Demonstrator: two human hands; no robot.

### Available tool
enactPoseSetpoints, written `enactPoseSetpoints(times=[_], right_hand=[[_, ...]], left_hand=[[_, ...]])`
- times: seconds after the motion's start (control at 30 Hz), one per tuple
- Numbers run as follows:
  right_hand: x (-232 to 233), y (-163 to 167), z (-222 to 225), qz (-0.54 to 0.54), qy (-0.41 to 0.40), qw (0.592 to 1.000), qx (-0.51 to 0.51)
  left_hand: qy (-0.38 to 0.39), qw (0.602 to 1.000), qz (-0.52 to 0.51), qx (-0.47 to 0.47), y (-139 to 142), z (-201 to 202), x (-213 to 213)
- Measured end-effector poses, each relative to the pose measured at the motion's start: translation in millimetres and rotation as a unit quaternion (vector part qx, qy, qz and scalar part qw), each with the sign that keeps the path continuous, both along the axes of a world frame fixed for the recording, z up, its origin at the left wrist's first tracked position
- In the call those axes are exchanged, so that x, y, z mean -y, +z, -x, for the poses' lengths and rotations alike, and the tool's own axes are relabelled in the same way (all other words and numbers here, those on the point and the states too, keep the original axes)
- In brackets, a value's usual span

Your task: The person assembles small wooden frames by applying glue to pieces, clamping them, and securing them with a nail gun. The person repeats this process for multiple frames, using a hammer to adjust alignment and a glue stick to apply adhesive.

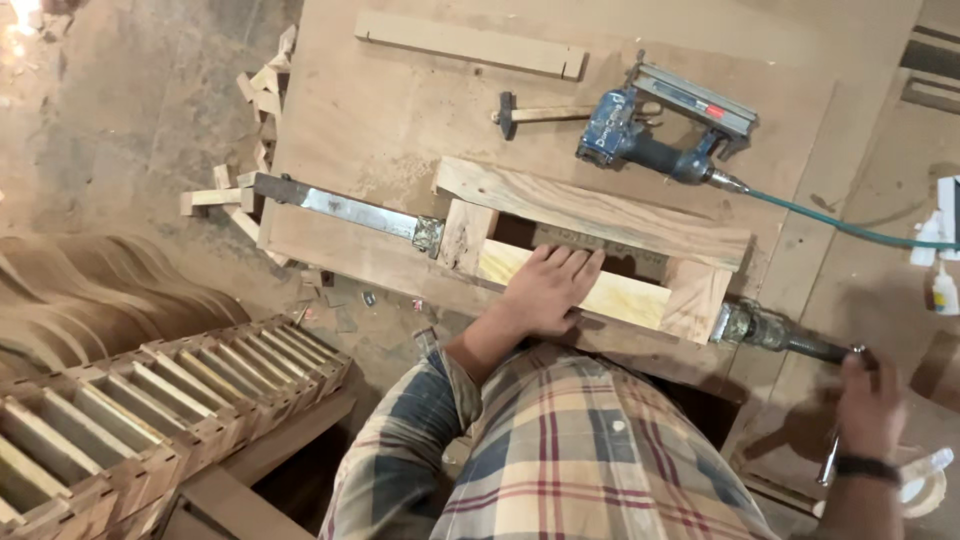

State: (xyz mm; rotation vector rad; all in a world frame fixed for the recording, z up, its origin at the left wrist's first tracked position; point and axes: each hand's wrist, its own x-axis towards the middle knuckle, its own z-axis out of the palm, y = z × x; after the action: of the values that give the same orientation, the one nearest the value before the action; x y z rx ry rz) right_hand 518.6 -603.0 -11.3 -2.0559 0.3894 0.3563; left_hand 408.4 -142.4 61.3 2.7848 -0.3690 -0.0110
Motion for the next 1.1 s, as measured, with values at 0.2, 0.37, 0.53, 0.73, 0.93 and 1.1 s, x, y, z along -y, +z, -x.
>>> enactPoseSetpoints(times=[0.2,0.37,0.53,0.73,0.93,1.1], right_hand=[[47.9,-14.3,88.2,0.137,-0.04,0.976,-0.165],[48.4,-0.6,71.0,0.294,0.052,0.943,-0.15],[54.2,79.0,36.6,0.199,0.031,0.962,-0.182],[15.4,137.7,7.2,0.101,-0.105,0.959,-0.244],[23.5,122.9,2.0,0.211,0.033,0.914,-0.344],[-27.0,97.2,-38.9,0.381,0.357,0.823,-0.224]], left_hand=[[-0.054,0.997,0.022,-0.044,-2.0,-22.0,3.5],[-0.085,0.992,0.041,-0.088,-1.6,-31.8,-0.2],[-0.09,0.987,0.114,-0.075,-4.4,-37.3,-2.2],[-0.095,0.991,0.057,-0.074,-17.0,-45.7,-3.8],[-0.092,0.99,0.101,-0.016,-17.1,-42.0,-2.9],[-0.075,0.985,0.135,-0.074,-10.0,-36.4,-9.6]])
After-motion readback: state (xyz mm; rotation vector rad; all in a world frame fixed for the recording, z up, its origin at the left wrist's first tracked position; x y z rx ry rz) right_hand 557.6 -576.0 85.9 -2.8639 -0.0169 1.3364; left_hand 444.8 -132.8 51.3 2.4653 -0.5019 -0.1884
